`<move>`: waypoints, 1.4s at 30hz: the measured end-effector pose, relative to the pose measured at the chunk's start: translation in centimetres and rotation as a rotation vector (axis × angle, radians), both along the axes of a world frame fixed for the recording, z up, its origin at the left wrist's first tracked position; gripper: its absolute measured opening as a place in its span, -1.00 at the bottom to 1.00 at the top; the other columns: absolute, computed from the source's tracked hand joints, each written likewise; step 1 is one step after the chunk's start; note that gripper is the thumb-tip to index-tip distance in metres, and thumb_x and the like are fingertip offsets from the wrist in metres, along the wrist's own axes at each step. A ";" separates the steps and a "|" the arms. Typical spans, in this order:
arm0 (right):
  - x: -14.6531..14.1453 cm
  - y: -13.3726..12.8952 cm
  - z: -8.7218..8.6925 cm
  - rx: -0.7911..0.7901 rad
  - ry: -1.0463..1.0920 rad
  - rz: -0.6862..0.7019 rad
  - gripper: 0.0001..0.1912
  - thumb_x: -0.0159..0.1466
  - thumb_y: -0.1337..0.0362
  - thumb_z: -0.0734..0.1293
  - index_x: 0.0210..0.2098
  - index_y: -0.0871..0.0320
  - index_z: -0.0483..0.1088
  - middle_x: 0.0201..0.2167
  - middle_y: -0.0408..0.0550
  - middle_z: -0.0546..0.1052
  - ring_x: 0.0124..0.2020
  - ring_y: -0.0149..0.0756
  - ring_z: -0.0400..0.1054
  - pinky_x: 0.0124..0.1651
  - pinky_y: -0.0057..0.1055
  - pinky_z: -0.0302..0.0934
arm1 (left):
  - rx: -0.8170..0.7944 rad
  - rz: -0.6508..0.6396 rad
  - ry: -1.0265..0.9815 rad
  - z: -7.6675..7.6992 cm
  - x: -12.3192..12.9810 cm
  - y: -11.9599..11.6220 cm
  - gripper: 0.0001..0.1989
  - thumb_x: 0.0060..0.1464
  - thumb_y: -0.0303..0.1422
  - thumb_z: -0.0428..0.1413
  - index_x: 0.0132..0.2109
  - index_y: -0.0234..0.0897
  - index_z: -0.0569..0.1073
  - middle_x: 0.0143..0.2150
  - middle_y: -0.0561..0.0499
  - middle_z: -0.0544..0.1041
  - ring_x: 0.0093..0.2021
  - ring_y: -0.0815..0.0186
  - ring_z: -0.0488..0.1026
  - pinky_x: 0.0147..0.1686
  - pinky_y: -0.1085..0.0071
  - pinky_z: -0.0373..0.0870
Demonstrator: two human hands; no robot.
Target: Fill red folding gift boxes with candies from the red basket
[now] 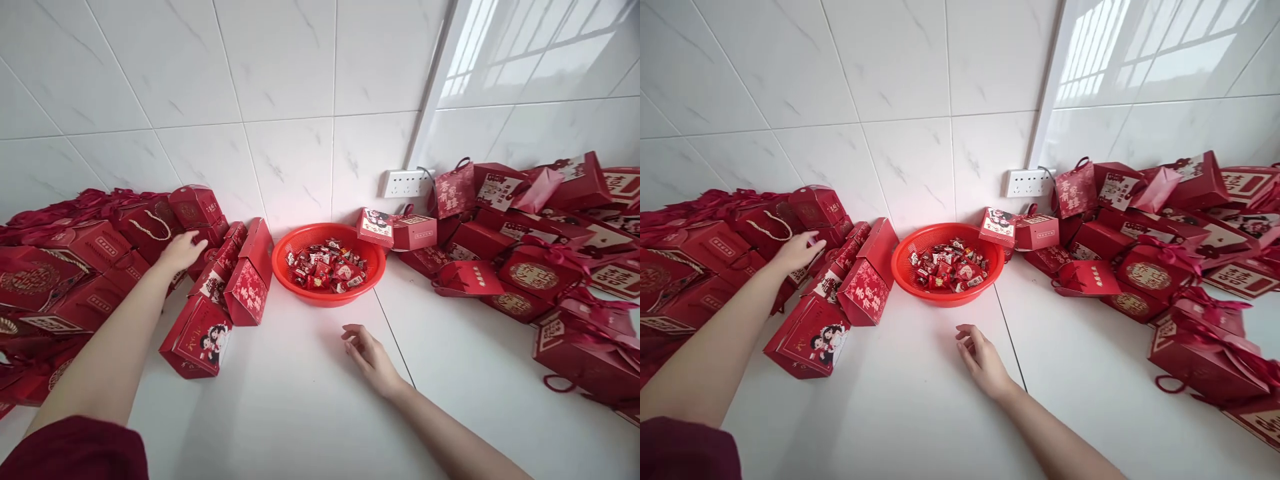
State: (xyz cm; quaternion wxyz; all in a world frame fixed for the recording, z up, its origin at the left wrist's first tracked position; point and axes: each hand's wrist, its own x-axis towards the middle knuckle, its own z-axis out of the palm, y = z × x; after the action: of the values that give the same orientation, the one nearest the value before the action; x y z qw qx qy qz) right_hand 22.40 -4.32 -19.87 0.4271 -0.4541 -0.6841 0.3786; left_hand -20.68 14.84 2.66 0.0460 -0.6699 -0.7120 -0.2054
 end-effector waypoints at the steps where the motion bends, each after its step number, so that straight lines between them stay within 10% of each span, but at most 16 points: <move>1: 0.0 -0.1 0.2 0.044 -0.017 0.002 -0.75 0.47 0.17 0.13 0.09 0.06 0.23 -0.09 0.03 0.48 -0.28 -0.28 0.42 -0.24 -0.31 0.39 | 0.056 0.000 -0.006 1.0 0.8 -1.0 -0.54 0.32 -0.18 0.01 0.11 -0.55 0.41 0.16 -0.30 0.46 0.20 -0.06 0.36 0.19 -0.06 0.30; 6: 2.1 1.1 3.4 0.424 -0.186 -0.044 -0.79 0.42 0.30 0.18 0.01 0.06 0.35 0.05 0.12 0.43 0.08 -0.12 0.38 0.13 -0.12 0.31 | 0.507 -0.359 -0.050 0.5 9.5 -10.0 -0.70 0.34 -0.28 -0.01 0.10 -0.26 0.47 0.09 -0.04 0.52 0.14 0.18 0.42 0.24 0.17 0.30; 11: 8.9 4.9 6.4 0.590 -0.372 -0.447 -0.79 0.39 0.26 0.22 -0.02 0.11 0.39 0.09 0.16 0.42 0.11 -0.04 0.33 0.16 -0.02 0.25 | 0.013 -1.001 0.070 -10.0 19.6 -16.9 -0.58 0.26 -0.25 0.10 0.24 -0.06 0.42 0.18 -0.02 0.52 0.13 0.18 0.49 0.13 0.28 0.44; 15: 14.5 6.5 4.6 0.502 -0.560 -0.960 -0.72 0.38 0.28 0.19 0.02 0.12 0.42 0.24 0.19 0.33 0.25 0.07 0.18 0.20 0.05 0.15 | -0.233 -1.004 0.019 -17.7 23.9 -17.0 -0.48 0.32 -0.21 0.03 0.38 0.00 0.23 0.44 -0.05 0.19 0.43 0.08 0.14 0.39 -0.05 0.08; 18: 17.1 6.6 2.2 0.348 -0.624 -1.029 -0.70 0.38 0.31 0.15 0.00 0.13 0.44 0.26 0.15 0.34 0.23 0.08 0.21 0.15 0.01 0.16 | -0.285 -0.934 -0.043 -20.2 24.7 -16.1 -0.48 0.35 -0.21 -0.02 0.40 0.03 0.18 0.46 -0.03 0.14 0.46 0.08 0.05 0.41 -0.14 -0.05; 27: 19.2 7.0 0.7 0.214 -0.517 -0.948 -0.59 0.28 0.40 0.15 0.08 0.22 0.40 0.02 0.20 0.50 -0.21 -0.09 0.45 -0.31 -0.27 0.28 | -0.297 -0.949 -0.066 -20.6 23.9 -15.5 -0.49 0.36 -0.20 -0.04 0.40 0.01 0.19 0.47 -0.02 0.14 0.47 0.11 0.02 0.43 -0.09 -0.07; 34: 16.0 3.2 6.6 0.350 -0.350 -0.753 -0.78 0.35 0.25 0.24 -0.12 0.11 0.50 -0.15 -0.01 0.57 -0.28 -0.23 0.44 -0.17 -0.32 0.35 | -0.191 -0.900 -0.191 -20.1 23.6 -16.2 -0.50 0.33 -0.27 -0.01 0.38 -0.06 0.21 0.42 -0.08 0.23 0.41 0.11 0.16 0.40 -0.03 0.06; 42: 6.2 -1.9 9.6 0.410 -0.021 -0.011 -0.90 0.33 0.30 0.32 -0.32 0.10 0.45 -0.35 -0.08 0.51 -0.43 -0.35 0.34 -0.40 -0.42 0.24 | -0.035 -1.044 -0.466 -16.9 22.6 -18.3 -0.14 0.18 0.01 0.11 0.46 -0.19 -0.03 0.47 -0.23 0.05 0.46 -0.06 0.00 0.38 -0.06 0.10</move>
State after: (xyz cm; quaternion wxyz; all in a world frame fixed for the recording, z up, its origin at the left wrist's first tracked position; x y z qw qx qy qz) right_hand 28.64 -6.24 -10.28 0.5055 -0.3655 -0.7487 0.2242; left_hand 1.94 -3.50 -14.27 -0.2312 -0.8705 -0.2812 -0.3313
